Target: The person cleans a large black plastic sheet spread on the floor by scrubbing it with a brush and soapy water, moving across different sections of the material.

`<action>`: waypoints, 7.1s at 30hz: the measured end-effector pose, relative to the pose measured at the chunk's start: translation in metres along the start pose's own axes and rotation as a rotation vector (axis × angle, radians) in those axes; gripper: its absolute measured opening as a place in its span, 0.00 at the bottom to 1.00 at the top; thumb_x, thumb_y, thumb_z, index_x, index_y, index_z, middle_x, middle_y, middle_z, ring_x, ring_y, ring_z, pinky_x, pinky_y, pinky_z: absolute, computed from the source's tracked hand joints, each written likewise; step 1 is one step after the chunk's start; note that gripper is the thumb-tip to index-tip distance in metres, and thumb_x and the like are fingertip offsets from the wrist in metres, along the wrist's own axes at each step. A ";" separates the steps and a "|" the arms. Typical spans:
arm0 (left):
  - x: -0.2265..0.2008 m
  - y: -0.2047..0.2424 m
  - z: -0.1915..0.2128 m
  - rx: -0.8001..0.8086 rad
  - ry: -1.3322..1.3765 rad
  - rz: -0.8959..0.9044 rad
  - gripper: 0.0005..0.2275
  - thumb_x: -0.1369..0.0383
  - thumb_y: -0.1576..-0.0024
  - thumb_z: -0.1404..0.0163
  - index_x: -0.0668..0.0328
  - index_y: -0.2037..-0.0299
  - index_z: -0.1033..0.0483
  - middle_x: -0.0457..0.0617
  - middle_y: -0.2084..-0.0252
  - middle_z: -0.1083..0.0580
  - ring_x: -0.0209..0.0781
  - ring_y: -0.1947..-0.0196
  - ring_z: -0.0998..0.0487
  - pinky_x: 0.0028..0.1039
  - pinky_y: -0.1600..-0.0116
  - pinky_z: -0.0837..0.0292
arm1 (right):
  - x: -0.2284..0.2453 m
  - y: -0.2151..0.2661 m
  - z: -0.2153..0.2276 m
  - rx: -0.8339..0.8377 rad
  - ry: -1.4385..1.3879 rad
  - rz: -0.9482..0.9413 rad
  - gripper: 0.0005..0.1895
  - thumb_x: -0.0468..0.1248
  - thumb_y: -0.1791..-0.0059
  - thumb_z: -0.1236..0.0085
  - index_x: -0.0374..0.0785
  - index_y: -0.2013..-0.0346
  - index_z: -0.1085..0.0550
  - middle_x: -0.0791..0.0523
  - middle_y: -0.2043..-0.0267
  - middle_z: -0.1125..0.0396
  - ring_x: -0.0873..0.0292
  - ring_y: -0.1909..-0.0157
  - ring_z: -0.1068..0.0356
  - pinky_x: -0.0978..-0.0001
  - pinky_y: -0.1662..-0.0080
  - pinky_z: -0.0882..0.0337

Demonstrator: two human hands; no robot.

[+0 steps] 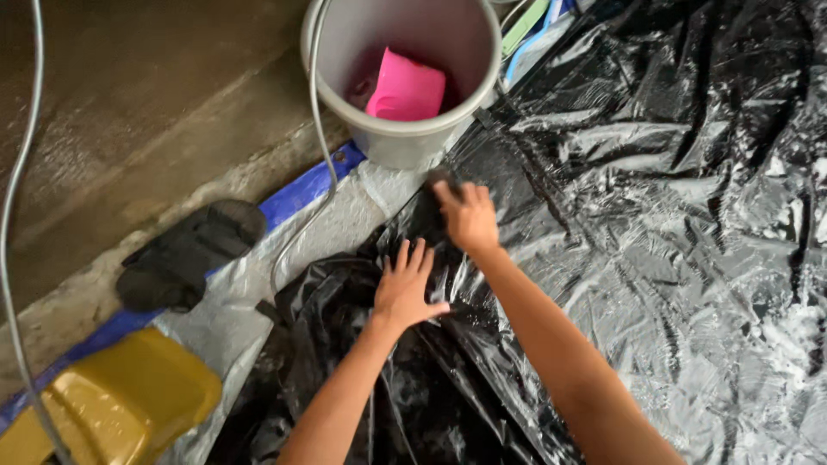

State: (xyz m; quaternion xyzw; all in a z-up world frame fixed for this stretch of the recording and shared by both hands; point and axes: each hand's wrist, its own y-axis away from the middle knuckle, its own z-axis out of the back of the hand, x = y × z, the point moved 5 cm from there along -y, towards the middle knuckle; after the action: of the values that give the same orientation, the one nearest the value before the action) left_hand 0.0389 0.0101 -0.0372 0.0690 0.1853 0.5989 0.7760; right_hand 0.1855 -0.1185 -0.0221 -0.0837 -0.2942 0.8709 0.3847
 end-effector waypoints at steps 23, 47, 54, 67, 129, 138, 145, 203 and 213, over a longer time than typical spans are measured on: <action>0.050 0.029 -0.013 -0.211 0.104 0.174 0.55 0.39 0.63 0.28 0.68 0.29 0.35 0.64 0.22 0.40 0.60 0.21 0.40 0.44 0.17 0.47 | 0.042 0.096 0.055 -0.055 -0.192 0.217 0.23 0.46 0.40 0.55 0.49 0.34 0.22 0.55 0.71 0.36 0.50 0.71 0.34 0.52 0.68 0.32; -0.052 0.041 -0.049 -0.371 0.114 -0.548 0.08 0.70 0.38 0.49 0.56 0.54 0.18 0.50 0.45 0.22 0.48 0.35 0.26 0.43 0.31 0.33 | -0.033 0.208 0.115 0.074 0.145 -0.216 0.24 0.50 0.48 0.36 0.66 0.36 0.20 0.56 0.60 0.32 0.49 0.66 0.30 0.54 0.65 0.31; -0.050 0.041 -0.050 -0.254 0.154 -0.469 0.08 0.72 0.41 0.47 0.54 0.59 0.12 0.49 0.43 0.18 0.47 0.34 0.24 0.41 0.31 0.31 | -0.021 0.250 0.142 0.075 0.019 -0.141 0.17 0.47 0.44 0.41 0.57 0.40 0.20 0.56 0.67 0.37 0.48 0.69 0.33 0.51 0.68 0.32; -0.093 0.052 -0.066 -0.147 0.091 -0.593 0.14 0.69 0.43 0.43 0.49 0.47 0.14 0.51 0.34 0.25 0.50 0.27 0.31 0.45 0.28 0.37 | -0.040 0.279 0.193 0.122 -0.116 0.130 0.25 0.45 0.40 0.64 0.63 0.34 0.23 0.54 0.57 0.31 0.50 0.62 0.31 0.57 0.62 0.31; 0.112 0.087 -0.005 -0.274 -0.083 0.381 0.13 0.61 0.30 0.52 0.58 0.42 0.26 0.50 0.40 0.30 0.48 0.39 0.30 0.43 0.41 0.34 | 0.089 0.080 0.018 0.489 -0.269 -0.337 0.33 0.51 0.43 0.41 0.41 0.27 0.36 0.48 0.17 0.46 0.37 0.16 0.52 0.18 0.28 0.47; 0.117 0.157 -0.007 -0.606 -0.117 0.363 0.05 0.59 0.41 0.41 0.44 0.62 0.20 0.43 0.67 0.22 0.48 0.59 0.20 0.41 0.49 0.32 | 0.108 0.083 0.019 0.557 -0.293 -0.356 0.32 0.53 0.42 0.43 0.37 0.31 0.37 0.46 0.17 0.46 0.39 0.17 0.49 0.10 0.32 0.48; 0.104 0.234 0.027 -0.421 -0.249 0.459 0.24 0.67 0.40 0.43 0.55 0.31 0.25 0.58 0.33 0.26 0.57 0.33 0.30 0.52 0.30 0.38 | 0.099 0.111 0.043 0.484 -0.194 -0.215 0.34 0.50 0.37 0.49 0.30 0.24 0.42 0.39 0.15 0.53 0.36 0.15 0.54 0.11 0.35 0.42; 0.201 0.261 -0.051 -0.220 0.524 0.672 0.26 0.58 0.34 0.51 0.48 0.27 0.44 0.68 0.37 0.26 0.74 0.39 0.22 0.62 0.36 0.25 | 0.295 0.100 0.047 0.293 -0.329 0.100 0.33 0.46 0.62 0.27 0.46 0.45 0.30 0.54 0.29 0.32 0.46 0.37 0.29 0.47 0.41 0.27; 0.220 0.264 -0.043 -0.282 0.506 0.517 0.05 0.67 0.35 0.51 0.41 0.60 0.23 0.52 0.52 0.26 0.63 0.45 0.19 0.51 0.40 0.21 | 0.313 0.049 0.018 0.361 -0.296 -0.003 0.38 0.47 0.60 0.27 0.45 0.39 0.34 0.55 0.50 0.28 0.49 0.46 0.24 0.53 0.56 0.18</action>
State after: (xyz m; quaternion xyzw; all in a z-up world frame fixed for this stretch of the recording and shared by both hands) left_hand -0.1681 0.2875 -0.0350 -0.1438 0.2634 0.7925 0.5309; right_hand -0.0679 0.0722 -0.0103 0.1153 -0.1872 0.9116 0.3475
